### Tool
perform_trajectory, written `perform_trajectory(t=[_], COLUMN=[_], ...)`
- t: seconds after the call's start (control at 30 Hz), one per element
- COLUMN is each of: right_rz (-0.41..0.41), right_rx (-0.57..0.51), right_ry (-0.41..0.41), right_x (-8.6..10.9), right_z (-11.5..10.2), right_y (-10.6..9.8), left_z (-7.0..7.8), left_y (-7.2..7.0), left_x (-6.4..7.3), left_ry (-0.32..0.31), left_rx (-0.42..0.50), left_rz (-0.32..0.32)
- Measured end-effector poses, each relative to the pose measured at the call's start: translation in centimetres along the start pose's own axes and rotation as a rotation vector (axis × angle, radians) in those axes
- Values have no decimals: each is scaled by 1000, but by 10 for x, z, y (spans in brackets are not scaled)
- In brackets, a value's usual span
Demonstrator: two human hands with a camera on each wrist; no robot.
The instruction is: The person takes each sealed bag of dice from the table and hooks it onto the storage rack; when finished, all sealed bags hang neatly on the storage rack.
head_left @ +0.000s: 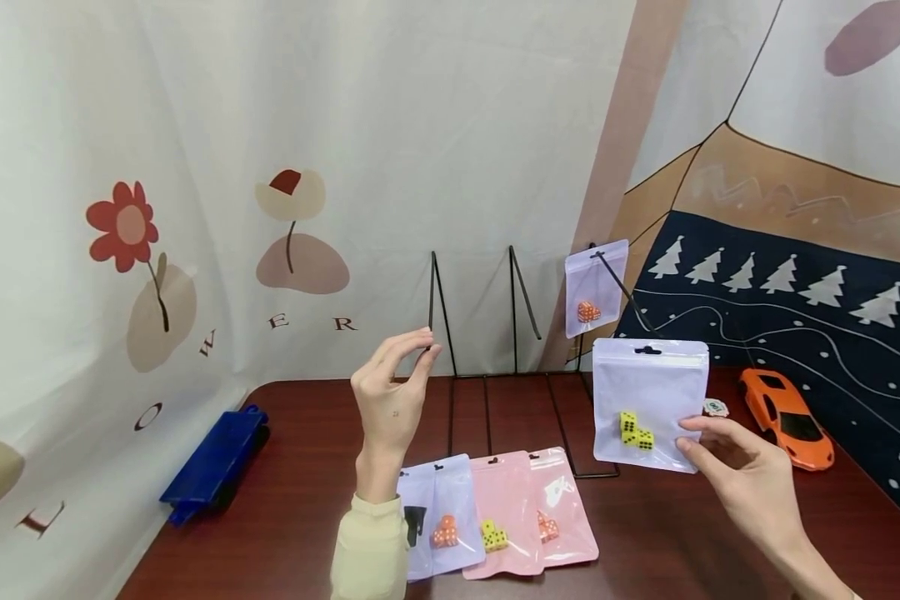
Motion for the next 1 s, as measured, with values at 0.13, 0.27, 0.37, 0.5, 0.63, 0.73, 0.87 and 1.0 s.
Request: perform_trajectory(t=[0.13,0.27,0.37,0.5,0.63,0.73,0.87,1.0], right_rz=[6,4,24,30,35,37,26,21], right_rx=[-3,-3,-10,-12,-5,4,9,17], right_ry=[-2,9,6,8,27,43,52,52], right_x=[-2,-3,-5,-8,-8,-7,-12,-20], right_z=[-2,-1,-2,-1,1,2,3,3], right_y=[2,5,4,2,1,-1,1,3], left_z=[2,3,2,1,2,4,5,3], left_y=[-3,-6,-4,-1,0,1,0,-1], left_x=[-1,-1,-1,-1,1,3,2,0], left_ry=[4,13,12,8,5,9,14,14], left_rx=[-6,-9,4,14,11,14,9,-1], left_rz=[-2,2,-10,-12,-9,-11,-8,-4])
Point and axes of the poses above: each hand's wrist, its own x-axis away from the middle knuckle, its own y-axis out of the palm, z = x × y, the point moved 9 cm from there along -x, towards the middle knuckle, and after that the axes turned 1 degree about -z, right-handed, at the moved point
